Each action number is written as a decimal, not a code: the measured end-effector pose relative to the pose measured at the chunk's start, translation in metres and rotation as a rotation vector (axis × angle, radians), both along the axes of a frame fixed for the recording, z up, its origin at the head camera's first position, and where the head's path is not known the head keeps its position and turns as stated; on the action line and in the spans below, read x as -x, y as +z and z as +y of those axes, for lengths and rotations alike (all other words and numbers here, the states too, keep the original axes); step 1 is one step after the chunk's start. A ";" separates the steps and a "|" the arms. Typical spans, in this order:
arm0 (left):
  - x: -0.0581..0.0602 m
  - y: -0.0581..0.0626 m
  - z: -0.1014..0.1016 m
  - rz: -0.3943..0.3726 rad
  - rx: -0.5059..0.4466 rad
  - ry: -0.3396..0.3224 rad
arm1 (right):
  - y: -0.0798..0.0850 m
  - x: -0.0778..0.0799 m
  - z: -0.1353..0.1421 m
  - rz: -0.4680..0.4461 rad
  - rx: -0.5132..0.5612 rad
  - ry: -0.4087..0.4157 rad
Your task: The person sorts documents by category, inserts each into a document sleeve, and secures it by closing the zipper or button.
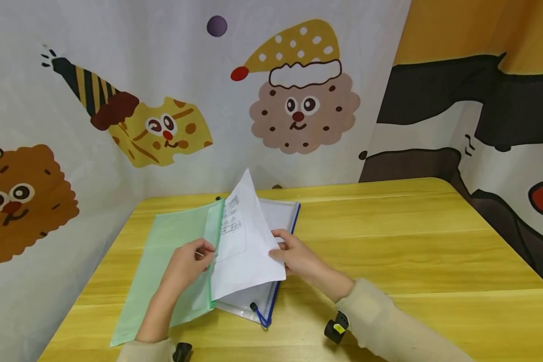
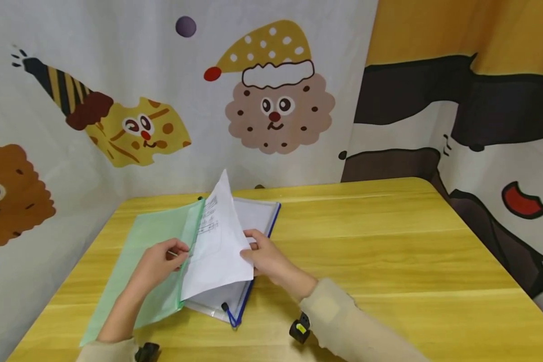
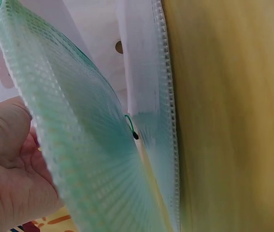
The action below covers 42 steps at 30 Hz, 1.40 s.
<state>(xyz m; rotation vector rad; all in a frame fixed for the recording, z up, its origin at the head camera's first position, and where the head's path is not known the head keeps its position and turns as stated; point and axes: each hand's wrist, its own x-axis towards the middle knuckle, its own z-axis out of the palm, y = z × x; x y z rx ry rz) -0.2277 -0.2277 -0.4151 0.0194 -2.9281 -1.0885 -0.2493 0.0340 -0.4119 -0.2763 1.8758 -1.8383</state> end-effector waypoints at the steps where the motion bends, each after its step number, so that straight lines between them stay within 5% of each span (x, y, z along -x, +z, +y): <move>1: 0.000 0.000 0.000 0.003 -0.001 -0.001 | -0.001 0.000 -0.001 -0.002 0.007 0.008; 18: -0.002 -0.004 -0.002 0.030 -0.012 -0.016 | -0.015 -0.003 -0.030 -0.029 0.026 0.056; 32: -0.002 -0.006 -0.005 0.018 -0.036 0.008 | -0.018 0.027 -0.018 -0.083 0.002 -0.066; 42: -0.003 -0.006 -0.005 0.024 -0.043 0.016 | -0.020 0.034 -0.020 -0.064 -0.004 -0.081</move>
